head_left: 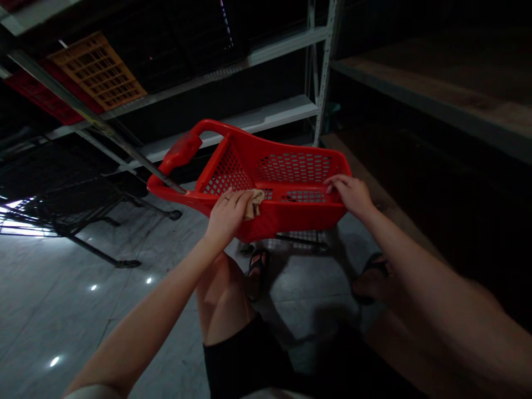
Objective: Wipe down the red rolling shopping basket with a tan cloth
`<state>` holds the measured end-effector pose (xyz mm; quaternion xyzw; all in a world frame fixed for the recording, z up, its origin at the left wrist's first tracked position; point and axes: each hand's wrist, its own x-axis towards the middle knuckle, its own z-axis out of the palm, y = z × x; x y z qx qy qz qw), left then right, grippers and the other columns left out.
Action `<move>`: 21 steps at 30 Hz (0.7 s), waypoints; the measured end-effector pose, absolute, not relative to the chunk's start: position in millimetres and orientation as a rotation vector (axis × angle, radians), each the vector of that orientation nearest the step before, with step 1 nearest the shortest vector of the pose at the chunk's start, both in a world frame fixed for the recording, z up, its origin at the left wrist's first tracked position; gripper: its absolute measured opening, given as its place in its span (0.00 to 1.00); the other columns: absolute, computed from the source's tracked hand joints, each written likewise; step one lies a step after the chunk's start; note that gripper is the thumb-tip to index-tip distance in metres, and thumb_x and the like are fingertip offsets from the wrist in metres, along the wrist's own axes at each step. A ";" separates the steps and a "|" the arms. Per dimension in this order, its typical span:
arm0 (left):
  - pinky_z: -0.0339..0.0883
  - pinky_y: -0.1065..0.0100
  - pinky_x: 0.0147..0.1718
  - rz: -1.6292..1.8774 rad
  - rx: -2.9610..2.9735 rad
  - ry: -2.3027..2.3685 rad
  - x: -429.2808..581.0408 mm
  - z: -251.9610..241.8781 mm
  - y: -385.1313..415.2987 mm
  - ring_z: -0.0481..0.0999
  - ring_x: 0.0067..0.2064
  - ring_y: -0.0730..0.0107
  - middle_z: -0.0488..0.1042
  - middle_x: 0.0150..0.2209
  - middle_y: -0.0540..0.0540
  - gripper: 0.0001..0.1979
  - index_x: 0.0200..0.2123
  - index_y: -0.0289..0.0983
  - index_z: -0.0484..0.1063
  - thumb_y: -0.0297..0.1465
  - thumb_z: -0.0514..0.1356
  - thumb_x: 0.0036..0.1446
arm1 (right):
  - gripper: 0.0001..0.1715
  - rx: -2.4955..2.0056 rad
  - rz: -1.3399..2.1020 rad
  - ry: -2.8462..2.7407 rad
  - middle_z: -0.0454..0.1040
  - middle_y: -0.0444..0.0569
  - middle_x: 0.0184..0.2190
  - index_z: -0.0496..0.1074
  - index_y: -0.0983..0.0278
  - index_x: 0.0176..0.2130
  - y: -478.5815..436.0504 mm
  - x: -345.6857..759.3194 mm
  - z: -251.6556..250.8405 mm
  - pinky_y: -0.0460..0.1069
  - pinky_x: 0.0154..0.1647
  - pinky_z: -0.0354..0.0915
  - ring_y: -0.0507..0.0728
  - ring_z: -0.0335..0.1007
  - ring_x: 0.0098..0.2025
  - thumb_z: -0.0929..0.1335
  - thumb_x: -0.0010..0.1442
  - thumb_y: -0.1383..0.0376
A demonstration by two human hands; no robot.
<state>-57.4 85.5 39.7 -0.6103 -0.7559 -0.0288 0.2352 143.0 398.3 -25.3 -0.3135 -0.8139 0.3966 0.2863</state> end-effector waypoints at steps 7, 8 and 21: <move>0.70 0.55 0.48 0.136 -1.875 -2.040 -5.5 22.0 177.8 0.78 0.50 0.51 0.80 0.47 0.35 0.18 0.61 0.33 0.73 0.31 0.54 0.73 | 0.22 -0.749 1.334 -1.827 0.76 0.44 0.22 0.78 0.61 0.37 381.3 138.3 -32.4 0.49 0.35 0.65 0.54 0.70 0.27 0.62 0.65 0.51; 0.69 0.55 0.47 0.122 -1.913 -2.010 6.0 18.0 191.6 0.78 0.50 0.51 0.80 0.47 0.34 0.18 0.60 0.32 0.73 0.32 0.54 0.73 | 0.23 -0.746 1.351 -1.793 0.76 0.43 0.22 0.78 0.61 0.37 380.2 138.1 -31.5 0.49 0.33 0.64 0.53 0.68 0.26 0.62 0.65 0.49; 0.76 0.58 0.52 -0.319 -2.086 -2.124 16.2 43.4 186.3 0.80 0.54 0.59 0.81 0.55 0.42 0.15 0.56 0.40 0.75 0.27 0.56 0.70 | 0.24 -0.674 1.285 -1.884 0.77 0.44 0.25 0.75 0.57 0.39 377.6 158.2 -34.3 0.52 0.41 0.69 0.57 0.73 0.31 0.59 0.70 0.47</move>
